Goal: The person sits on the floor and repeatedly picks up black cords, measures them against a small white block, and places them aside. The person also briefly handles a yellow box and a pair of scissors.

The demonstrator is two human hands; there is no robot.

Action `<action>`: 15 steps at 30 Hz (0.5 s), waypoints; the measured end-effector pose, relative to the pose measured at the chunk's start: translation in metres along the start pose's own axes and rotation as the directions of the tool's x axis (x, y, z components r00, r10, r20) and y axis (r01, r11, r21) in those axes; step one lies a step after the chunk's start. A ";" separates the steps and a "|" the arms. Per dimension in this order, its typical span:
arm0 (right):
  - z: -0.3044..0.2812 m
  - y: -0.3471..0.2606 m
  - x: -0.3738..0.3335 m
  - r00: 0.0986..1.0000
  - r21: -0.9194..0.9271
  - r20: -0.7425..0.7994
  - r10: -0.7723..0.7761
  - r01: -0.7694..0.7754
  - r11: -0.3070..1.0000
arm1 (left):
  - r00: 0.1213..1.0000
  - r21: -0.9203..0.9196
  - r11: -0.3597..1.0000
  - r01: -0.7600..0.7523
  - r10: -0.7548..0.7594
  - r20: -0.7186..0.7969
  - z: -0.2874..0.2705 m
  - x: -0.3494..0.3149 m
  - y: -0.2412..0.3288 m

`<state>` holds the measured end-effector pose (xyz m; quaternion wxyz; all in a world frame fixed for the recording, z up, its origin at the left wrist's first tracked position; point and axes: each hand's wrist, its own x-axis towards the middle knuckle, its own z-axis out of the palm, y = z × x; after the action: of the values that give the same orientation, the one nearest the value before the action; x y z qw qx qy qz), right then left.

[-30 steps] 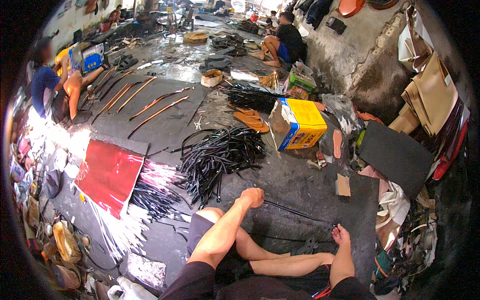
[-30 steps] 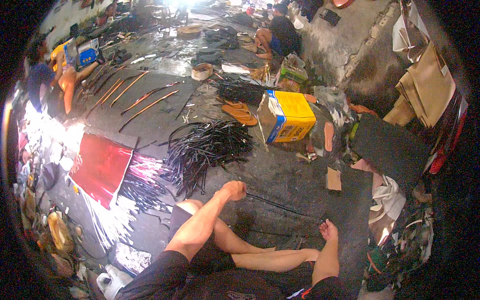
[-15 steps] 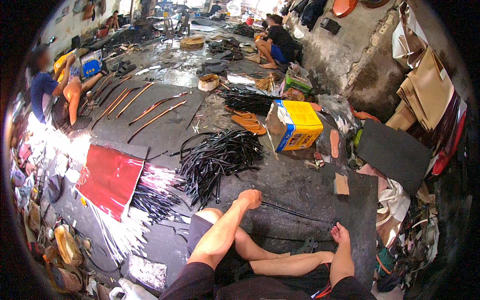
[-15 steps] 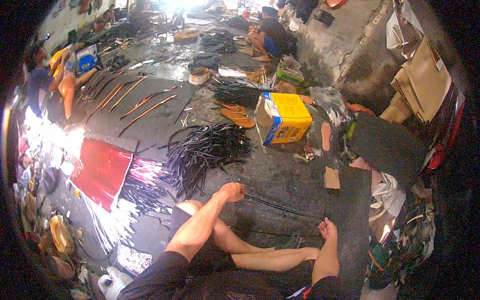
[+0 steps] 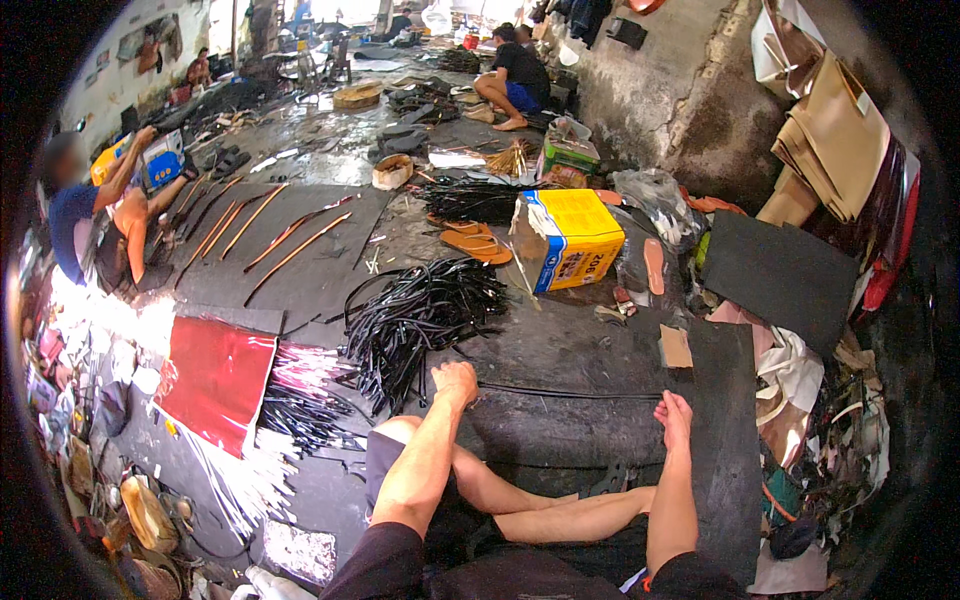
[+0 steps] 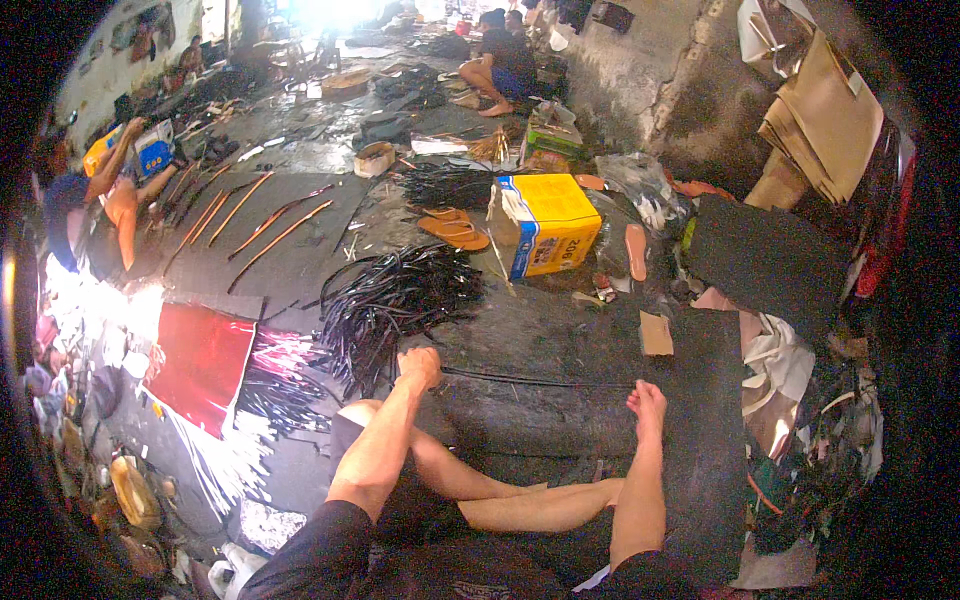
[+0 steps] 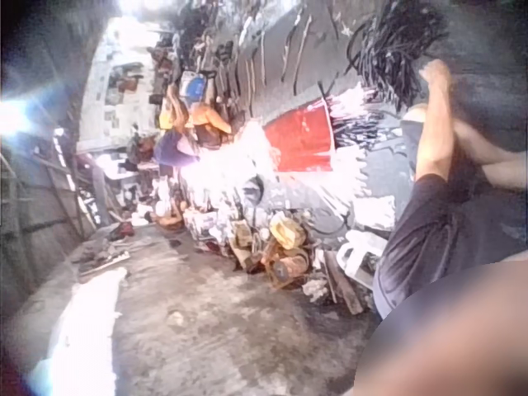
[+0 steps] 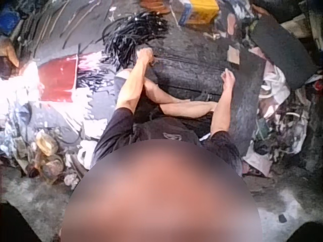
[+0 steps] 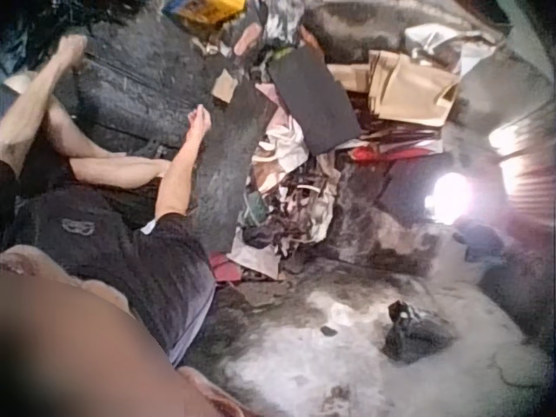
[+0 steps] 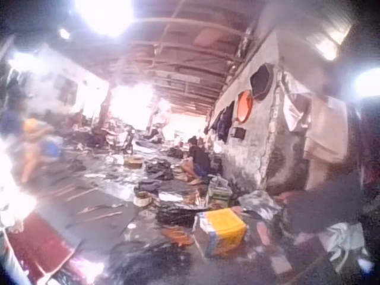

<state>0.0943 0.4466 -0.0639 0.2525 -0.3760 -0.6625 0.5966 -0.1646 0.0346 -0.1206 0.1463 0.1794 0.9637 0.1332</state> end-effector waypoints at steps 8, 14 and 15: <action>0.103 -0.050 -0.110 0.904 -0.187 0.226 -0.364 0.407 0.894 | 0.780 -0.752 0.461 -0.470 0.616 -0.111 -0.019 -0.044 0.073; 0.122 -0.075 -0.162 0.858 -0.087 0.275 -0.435 0.473 0.877 | 0.622 -0.861 0.261 -0.437 0.779 -0.079 -0.029 -0.097 0.122; 0.117 -0.080 -0.159 0.878 -0.104 0.224 -0.423 0.454 0.885 | 0.622 -0.873 0.271 -0.405 0.782 -0.046 -0.031 -0.097 0.121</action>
<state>0.0805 0.2489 0.0139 0.2854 -0.1737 -0.7960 0.5048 -0.0506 0.0998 -0.0322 0.3399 0.4681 0.5825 0.5709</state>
